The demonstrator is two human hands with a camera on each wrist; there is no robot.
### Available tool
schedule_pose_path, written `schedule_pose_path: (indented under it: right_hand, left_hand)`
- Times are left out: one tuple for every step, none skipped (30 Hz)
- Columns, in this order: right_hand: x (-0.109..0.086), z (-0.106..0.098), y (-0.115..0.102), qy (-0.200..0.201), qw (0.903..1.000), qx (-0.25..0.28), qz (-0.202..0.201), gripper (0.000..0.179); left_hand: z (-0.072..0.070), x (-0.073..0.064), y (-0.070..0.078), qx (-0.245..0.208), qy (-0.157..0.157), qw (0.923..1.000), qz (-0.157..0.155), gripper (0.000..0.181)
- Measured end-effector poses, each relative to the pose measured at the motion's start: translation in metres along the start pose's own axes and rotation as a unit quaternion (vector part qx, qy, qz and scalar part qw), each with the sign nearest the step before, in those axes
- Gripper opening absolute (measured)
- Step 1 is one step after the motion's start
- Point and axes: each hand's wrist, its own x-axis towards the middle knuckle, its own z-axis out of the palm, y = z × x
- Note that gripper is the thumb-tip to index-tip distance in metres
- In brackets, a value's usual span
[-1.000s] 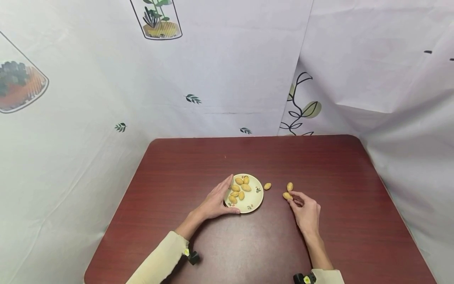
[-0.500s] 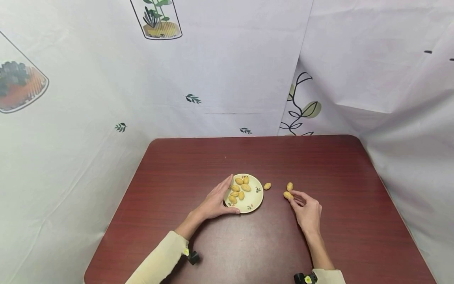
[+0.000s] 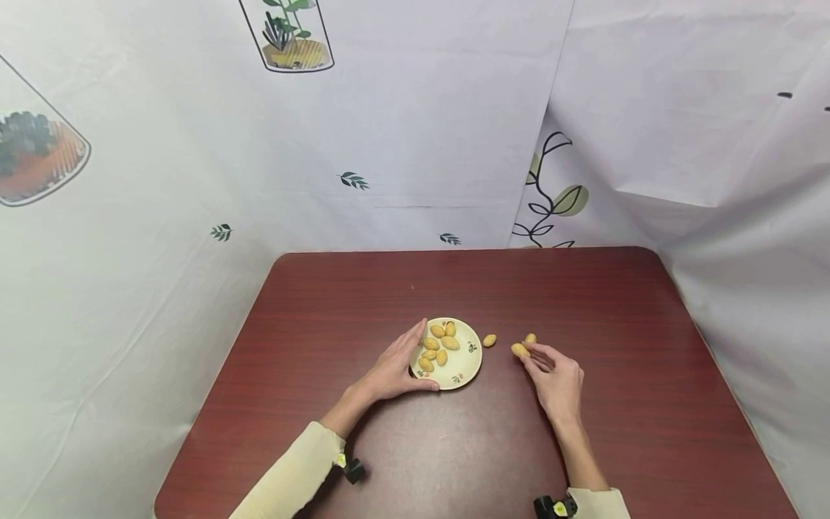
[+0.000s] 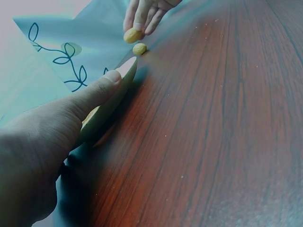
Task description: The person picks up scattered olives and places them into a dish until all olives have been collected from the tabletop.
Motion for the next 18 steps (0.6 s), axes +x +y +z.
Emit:
schedule_pose_path:
  right_hand:
    - [0.000, 0.001, -0.002, -0.001, 1.0000, 0.005, -0.001, 0.026]
    - [0.000, 0.002, -0.003, -0.004, 0.9999, 0.011, -0.001, 0.026]
    - [0.000, 0.004, -0.005, -0.006, 0.9998, 0.016, -0.002, 0.027]
    - [0.001, 0.006, -0.006, -0.010, 0.9997, 0.022, -0.003, 0.027]
    - [0.001, 0.007, -0.007, -0.012, 0.9996, 0.026, -0.004, 0.027]
    - [0.002, 0.009, -0.008, -0.014, 0.9994, 0.031, -0.006, 0.028]
    - [0.002, 0.011, -0.008, -0.017, 0.9991, 0.038, -0.008, 0.028]
    - [0.003, 0.014, -0.009, -0.020, 0.9988, 0.043, -0.010, 0.027]
    - [0.003, 0.016, -0.010, -0.022, 0.9985, 0.048, -0.012, 0.027]
    - [0.004, 0.019, -0.010, -0.025, 0.9983, 0.051, -0.016, 0.027]
    - [0.004, 0.021, -0.011, -0.028, 0.9980, 0.055, -0.019, 0.027]
    - [0.004, 0.023, -0.012, -0.032, 0.9975, 0.059, -0.021, 0.027]
    - [0.004, 0.026, -0.013, -0.037, 0.9971, 0.063, -0.023, 0.026]
    - [0.004, 0.028, -0.015, -0.043, 0.9966, 0.065, -0.027, 0.026]
    - [0.004, 0.031, -0.015, -0.049, 0.9962, 0.066, -0.030, 0.026]
    - [0.004, 0.034, -0.016, -0.055, 0.9956, 0.068, -0.033, 0.026]
    - [0.004, 0.036, -0.018, -0.061, 0.9949, 0.071, -0.036, 0.026]
    - [0.004, 0.039, -0.019, -0.068, 0.9940, 0.076, -0.040, 0.026]
  left_hand:
    - [0.000, 0.000, 0.000, -0.001, 0.000, 1.0000, 0.000, 0.134]
    - [0.000, 0.000, 0.000, -0.002, 0.001, 1.0000, 0.000, 0.133]
    - [0.000, 0.000, 0.000, -0.002, 0.001, 1.0000, 0.000, 0.133]
    - [0.000, 0.000, 0.000, -0.003, 0.000, 1.0000, -0.001, 0.133]
    - [0.000, 0.000, 0.000, -0.004, 0.001, 1.0000, -0.001, 0.133]
    - [0.000, 0.000, 0.000, -0.005, 0.001, 1.0000, -0.001, 0.133]
    - [0.000, 0.000, 0.000, -0.005, 0.001, 1.0000, -0.001, 0.133]
    - [0.000, 0.000, 0.000, -0.005, 0.001, 1.0000, -0.001, 0.134]
    - [0.000, 0.000, 0.000, -0.005, 0.002, 1.0000, -0.001, 0.134]
    - [0.000, 0.000, 0.000, -0.005, 0.002, 1.0000, -0.001, 0.134]
    - [0.000, 0.000, 0.000, -0.005, 0.003, 1.0000, -0.001, 0.134]
    - [0.000, 0.000, 0.000, -0.006, 0.004, 1.0000, 0.000, 0.133]
    - [0.000, 0.000, 0.000, -0.006, 0.004, 1.0000, 0.000, 0.133]
    - [0.000, 0.000, 0.000, -0.006, 0.003, 1.0000, 0.000, 0.133]
    - [0.000, 0.000, 0.000, -0.005, 0.003, 1.0000, 0.000, 0.133]
    - [0.000, 0.000, 0.000, -0.005, 0.003, 1.0000, 0.001, 0.133]
    - [0.000, 0.000, 0.000, -0.004, 0.001, 1.0000, 0.000, 0.134]
    - [0.000, 0.000, 0.000, -0.004, 0.000, 1.0000, 0.000, 0.134]
